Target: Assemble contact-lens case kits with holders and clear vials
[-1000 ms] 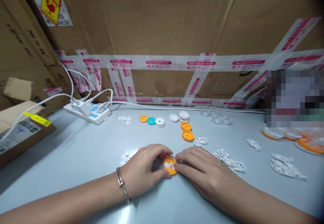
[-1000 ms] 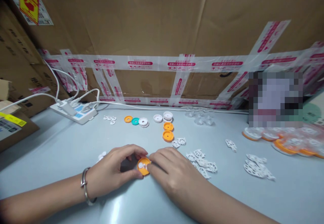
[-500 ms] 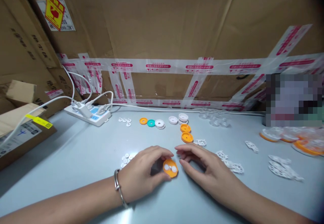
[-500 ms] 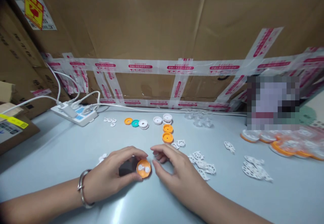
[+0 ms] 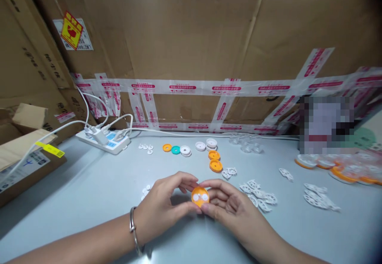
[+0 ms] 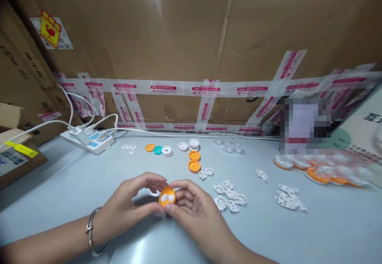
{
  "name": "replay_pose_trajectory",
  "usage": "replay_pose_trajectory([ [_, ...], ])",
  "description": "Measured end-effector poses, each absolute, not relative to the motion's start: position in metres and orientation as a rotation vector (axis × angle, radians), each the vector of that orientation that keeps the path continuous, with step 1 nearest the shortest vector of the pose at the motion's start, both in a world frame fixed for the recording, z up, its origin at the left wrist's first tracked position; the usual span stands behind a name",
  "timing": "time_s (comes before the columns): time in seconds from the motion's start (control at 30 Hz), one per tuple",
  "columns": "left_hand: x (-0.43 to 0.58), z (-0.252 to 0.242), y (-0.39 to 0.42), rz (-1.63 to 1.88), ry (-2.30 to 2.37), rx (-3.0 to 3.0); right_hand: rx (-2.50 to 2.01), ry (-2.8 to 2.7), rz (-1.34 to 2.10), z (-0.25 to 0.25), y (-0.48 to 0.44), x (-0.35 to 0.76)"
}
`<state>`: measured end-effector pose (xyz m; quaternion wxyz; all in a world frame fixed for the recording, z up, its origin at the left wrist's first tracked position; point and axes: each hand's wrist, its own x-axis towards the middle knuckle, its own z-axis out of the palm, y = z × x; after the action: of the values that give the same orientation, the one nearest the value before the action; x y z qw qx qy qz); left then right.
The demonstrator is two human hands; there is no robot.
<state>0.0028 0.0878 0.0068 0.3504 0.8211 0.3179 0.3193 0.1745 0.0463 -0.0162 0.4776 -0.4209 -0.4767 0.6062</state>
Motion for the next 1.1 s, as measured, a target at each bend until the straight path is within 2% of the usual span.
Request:
replay_pose_trajectory([
  [0.63,0.001,0.01,0.09,0.87,0.686,2.25,-1.019,-0.995,1.584,-0.012,0.048,0.176],
  [0.83,0.002,0.02,0.104,0.868,0.892,2.309,-1.123,-0.922,1.535,-0.013,0.05,0.177],
  [1.1,0.051,0.027,0.181,0.51,1.131,2.611,-1.126,-0.932,1.503,-0.011,0.05,0.176],
])
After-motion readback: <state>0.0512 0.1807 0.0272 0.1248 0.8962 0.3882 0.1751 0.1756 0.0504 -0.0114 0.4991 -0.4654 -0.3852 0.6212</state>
